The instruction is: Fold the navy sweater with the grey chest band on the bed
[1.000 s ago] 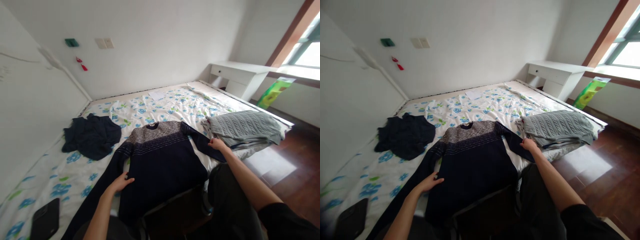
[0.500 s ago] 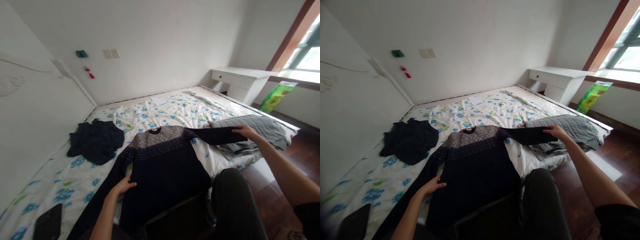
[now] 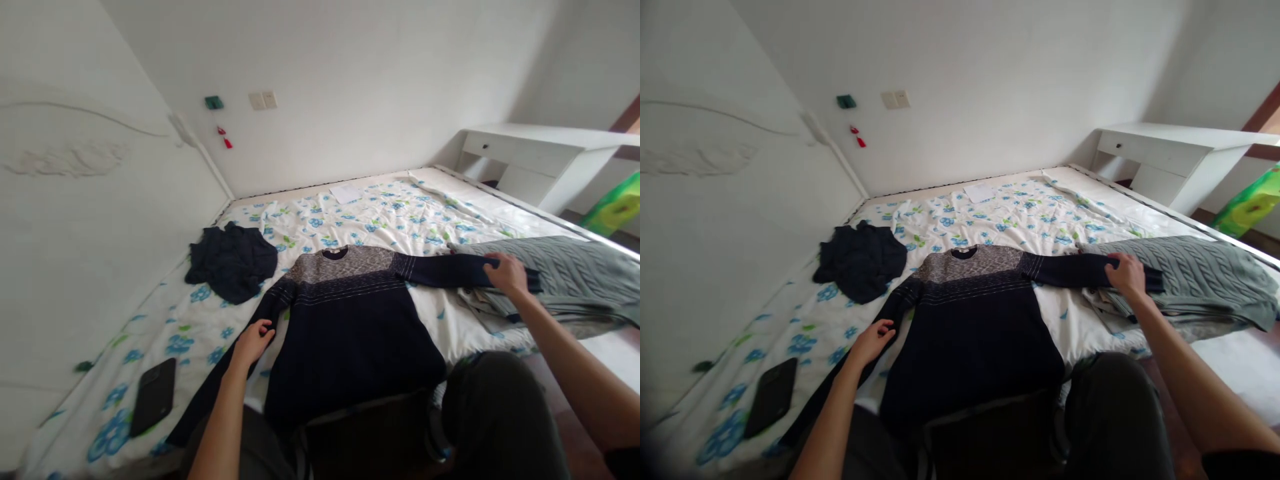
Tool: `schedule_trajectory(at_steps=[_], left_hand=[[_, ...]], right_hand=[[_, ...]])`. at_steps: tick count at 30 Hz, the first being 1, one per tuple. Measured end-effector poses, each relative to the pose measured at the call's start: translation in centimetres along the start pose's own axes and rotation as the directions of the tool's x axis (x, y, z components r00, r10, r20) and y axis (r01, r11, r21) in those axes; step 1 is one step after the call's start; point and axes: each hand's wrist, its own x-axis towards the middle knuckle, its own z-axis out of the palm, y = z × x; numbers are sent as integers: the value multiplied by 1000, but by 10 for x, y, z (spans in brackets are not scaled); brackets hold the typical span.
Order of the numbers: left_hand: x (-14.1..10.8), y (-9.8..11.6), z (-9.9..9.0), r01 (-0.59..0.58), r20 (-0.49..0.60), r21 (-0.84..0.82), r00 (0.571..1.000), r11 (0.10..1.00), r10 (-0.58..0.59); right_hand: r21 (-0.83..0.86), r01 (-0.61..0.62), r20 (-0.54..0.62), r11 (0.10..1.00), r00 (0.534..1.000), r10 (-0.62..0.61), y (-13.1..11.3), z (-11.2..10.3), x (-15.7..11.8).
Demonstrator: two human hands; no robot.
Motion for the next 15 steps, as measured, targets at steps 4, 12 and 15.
schedule_trajectory(at_steps=[4,12,15], left_hand=[[-9,-34,-12,204,-47,82,978,975,-201],[-15,-80,-25,393,18,-160,918,906,-395],[-20,-93,-32,415,48,-188,909,890,-413]], right_hand=[[197,234,600,952,739,-306,-52,67,-70],[155,406,848,901,414,-332,-76,129,-154],[132,339,859,931,430,-279,-71,127,-145]])
